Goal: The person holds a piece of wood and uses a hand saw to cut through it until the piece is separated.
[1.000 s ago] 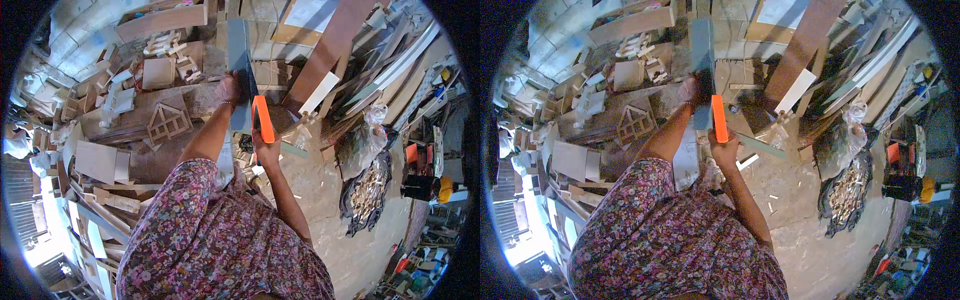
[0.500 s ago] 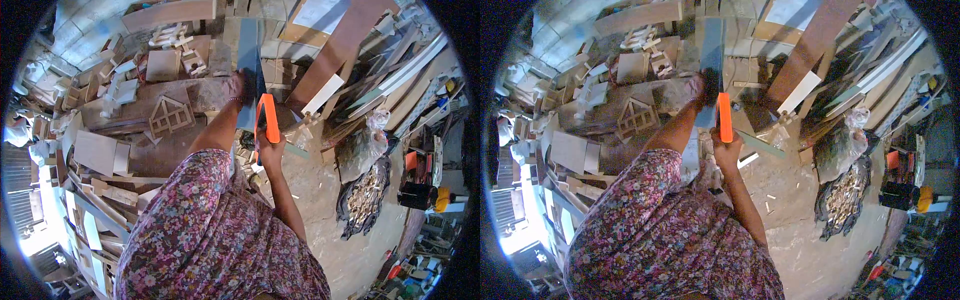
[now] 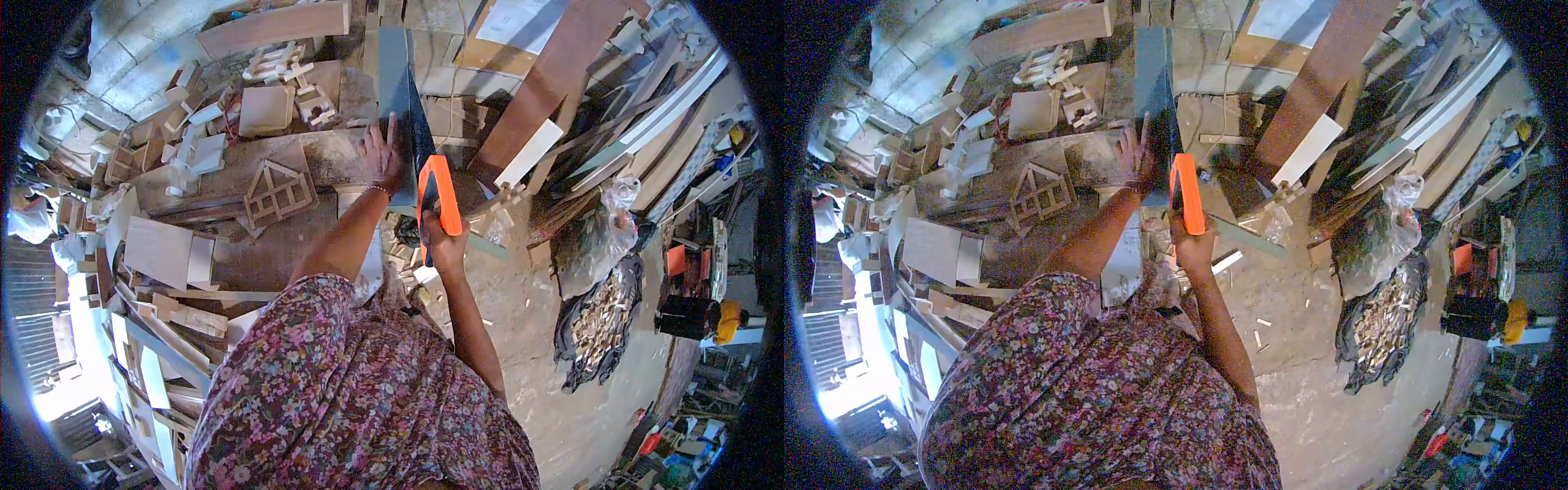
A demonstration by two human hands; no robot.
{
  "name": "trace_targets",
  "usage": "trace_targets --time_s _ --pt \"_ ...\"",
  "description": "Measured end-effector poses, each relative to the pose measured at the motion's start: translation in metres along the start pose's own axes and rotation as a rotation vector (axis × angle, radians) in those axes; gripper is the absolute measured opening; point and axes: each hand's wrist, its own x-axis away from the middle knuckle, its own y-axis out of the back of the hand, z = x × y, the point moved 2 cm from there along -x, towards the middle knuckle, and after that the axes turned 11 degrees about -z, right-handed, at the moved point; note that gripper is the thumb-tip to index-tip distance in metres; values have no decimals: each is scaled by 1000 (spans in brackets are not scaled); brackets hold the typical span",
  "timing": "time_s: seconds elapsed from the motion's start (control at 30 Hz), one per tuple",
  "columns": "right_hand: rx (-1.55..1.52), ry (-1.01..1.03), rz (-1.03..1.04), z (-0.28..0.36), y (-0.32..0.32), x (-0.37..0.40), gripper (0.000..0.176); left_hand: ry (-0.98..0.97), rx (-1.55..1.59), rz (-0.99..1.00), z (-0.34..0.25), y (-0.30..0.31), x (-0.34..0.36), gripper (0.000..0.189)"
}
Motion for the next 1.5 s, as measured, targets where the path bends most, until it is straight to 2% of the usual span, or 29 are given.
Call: trace_targets --time_s 0.1,0.2,0.27,0.37,0.5,0.53,0.6,0.67,0.73,0.8,0.87,0.9,0.97,1.03,1.1,1.13,1.17,1.23,1.37,1.43,1.47,1.5 --pt "-38 -64 19 -5 5 -3 17 -65 31 -59 5 -18 2 53" --pt "-26 32 29 -18 6 -6 18 55 173 42 8 -19 -1 57" --pt "-93 -10 38 -17 4 -4 18 17 12 211 6 -22 -1 61" --pt "-82 -110 -7 10 -9 -5 17 46 94 267 -1 2 -8 63" --pt "106 -135 20 30 -13 -12 15 -38 -31 186 -6 2 -4 64" --pt "125 -78 -56 48 -17 -1 15 -15 -69 229 -6 1 -4 64" --pt "285 -5 1 48 -10 15 14 4 -99 276 -9 7 -6 64" --pt "336 20 24 49 0 29 14 159 -29 388 -11 19 -13 63" --pt "263 -49 -2 38 11 35 13 144 -42 365 -9 5 -13 63" --pt "262 -33 -18 37 13 38 13 138 -60 357 -5 -5 -2 63" --pt "257 -13 -13 42 10 38 13 38 -139 206 -3 -10 0 63" --pt "240 -72 -2 49 9 39 13 52 -152 210 0 -7 -2 63" --pt "236 -148 14 45 5 35 13 77 27 317 -3 4 -7 64" --pt "278 4 -108 28 -6 10 13 87 35 352 -1 -5 1 64" --pt "223 43 -67 4 -24 -19 13 -50 -109 152 9 -29 6 65" --pt "167 86 -39 5 -33 -27 13 41 -21 286 10 -26 3 65" --pt "211 271 -3 10 -34 -25 13 31 -16 273 7 -21 -3 65" --pt "116 104 -32 15 -31 -21 13 69 26 352 0 -5 -5 65" --pt "210 73 -60 37 -3 4 15 125 43 326 4 -18 2 71" --pt "312 67 -16 49 11 20 17 120 45 266 -6 -3 -5 70" --pt "315 -45 -25 43 17 27 17 96 51 281 -6 3 -4 69" --pt "313 -45 -27 41 18 30 17 76 51 294 -5 6 -3 68"
